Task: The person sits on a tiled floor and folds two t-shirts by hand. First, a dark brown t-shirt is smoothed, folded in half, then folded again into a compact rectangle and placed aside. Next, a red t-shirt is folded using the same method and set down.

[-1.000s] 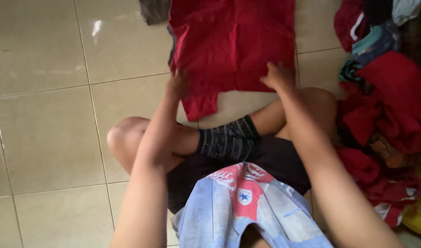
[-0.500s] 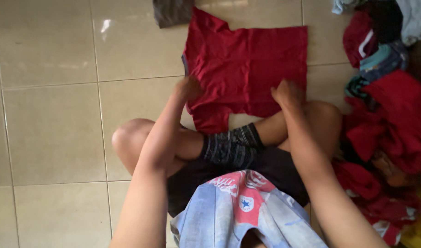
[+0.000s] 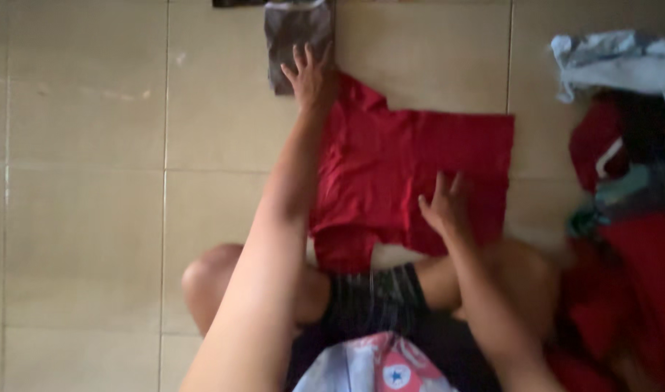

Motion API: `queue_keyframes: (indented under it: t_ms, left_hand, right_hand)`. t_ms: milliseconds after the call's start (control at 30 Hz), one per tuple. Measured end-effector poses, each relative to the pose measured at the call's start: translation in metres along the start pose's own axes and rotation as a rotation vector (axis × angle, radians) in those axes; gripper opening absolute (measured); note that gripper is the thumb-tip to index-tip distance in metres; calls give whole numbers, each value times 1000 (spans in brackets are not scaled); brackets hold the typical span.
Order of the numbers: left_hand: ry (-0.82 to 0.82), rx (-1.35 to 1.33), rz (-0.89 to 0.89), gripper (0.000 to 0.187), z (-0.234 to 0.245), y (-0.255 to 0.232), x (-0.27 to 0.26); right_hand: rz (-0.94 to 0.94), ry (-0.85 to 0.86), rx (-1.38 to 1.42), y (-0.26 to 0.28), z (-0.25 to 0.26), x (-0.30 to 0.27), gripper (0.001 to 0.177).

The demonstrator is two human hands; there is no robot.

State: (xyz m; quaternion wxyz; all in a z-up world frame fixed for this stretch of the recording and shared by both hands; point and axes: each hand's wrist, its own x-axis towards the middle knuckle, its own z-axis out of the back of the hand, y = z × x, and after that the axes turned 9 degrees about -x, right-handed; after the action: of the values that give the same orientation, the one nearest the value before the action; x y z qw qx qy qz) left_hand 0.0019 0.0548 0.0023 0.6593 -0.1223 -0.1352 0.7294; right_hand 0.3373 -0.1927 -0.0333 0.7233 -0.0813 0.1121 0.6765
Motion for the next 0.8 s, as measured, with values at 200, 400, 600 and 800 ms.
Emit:
queue_keyframes:
  t_ms: [200, 400, 600, 800]
  left_hand:
    - [22, -4, 48, 50, -18, -5, 64]
    - [-16, 48, 25, 49, -33, 48, 68]
    - [-45, 80, 0, 44, -12, 131, 66]
    - [-2, 72, 55, 46, 19, 185, 73]
  right_hand:
    - [-106, 217, 161, -1, -7, 8, 94]
    - [-162, 331, -32, 9, 14, 5, 93]
    - [-160, 320, -41, 15, 24, 2, 93]
    - [-234, 351, -7, 18, 21, 2, 95]
